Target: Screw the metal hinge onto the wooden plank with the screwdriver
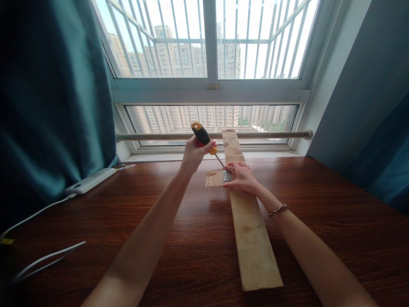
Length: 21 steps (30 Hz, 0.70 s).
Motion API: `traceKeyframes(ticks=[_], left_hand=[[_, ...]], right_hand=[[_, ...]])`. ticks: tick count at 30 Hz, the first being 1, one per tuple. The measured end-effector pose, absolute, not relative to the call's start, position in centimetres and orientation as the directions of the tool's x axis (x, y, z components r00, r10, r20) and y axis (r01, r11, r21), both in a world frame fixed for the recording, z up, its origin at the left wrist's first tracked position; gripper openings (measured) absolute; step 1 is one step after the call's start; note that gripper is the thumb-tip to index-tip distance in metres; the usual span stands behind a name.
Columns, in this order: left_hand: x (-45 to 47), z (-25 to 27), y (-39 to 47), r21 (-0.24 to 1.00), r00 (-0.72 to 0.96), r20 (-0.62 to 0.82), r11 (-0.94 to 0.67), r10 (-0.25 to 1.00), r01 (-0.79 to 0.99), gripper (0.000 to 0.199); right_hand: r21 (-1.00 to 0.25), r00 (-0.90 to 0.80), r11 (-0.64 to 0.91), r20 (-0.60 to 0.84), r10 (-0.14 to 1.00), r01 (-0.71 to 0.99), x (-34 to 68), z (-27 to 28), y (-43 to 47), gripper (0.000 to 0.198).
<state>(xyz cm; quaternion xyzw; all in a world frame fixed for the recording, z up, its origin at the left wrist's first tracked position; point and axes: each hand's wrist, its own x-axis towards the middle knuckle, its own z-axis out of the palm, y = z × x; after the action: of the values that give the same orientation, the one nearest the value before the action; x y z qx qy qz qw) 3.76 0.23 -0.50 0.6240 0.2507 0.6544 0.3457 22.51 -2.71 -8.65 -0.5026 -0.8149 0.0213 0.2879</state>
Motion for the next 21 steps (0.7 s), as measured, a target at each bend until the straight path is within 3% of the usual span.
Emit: traceKeyframes(ticks=[4, 21], left_hand=[[3.8, -0.5, 0.2, 0.742, 0.004, 0.668, -0.665, 0.745, -0.082, 0.027], [2.8, -0.5, 1.2, 0.782, 0.028, 0.617, -0.609, 0.786, -0.132, 0.029]], right_hand=[[-0.329, -0.326, 0.490, 0.443, 0.835, 0.807, 22.5, -8.6, -2.8, 0.069], [-0.329, -0.329, 0.495, 0.447, 0.832, 0.804, 22.5, -8.7, -2.8, 0.064]])
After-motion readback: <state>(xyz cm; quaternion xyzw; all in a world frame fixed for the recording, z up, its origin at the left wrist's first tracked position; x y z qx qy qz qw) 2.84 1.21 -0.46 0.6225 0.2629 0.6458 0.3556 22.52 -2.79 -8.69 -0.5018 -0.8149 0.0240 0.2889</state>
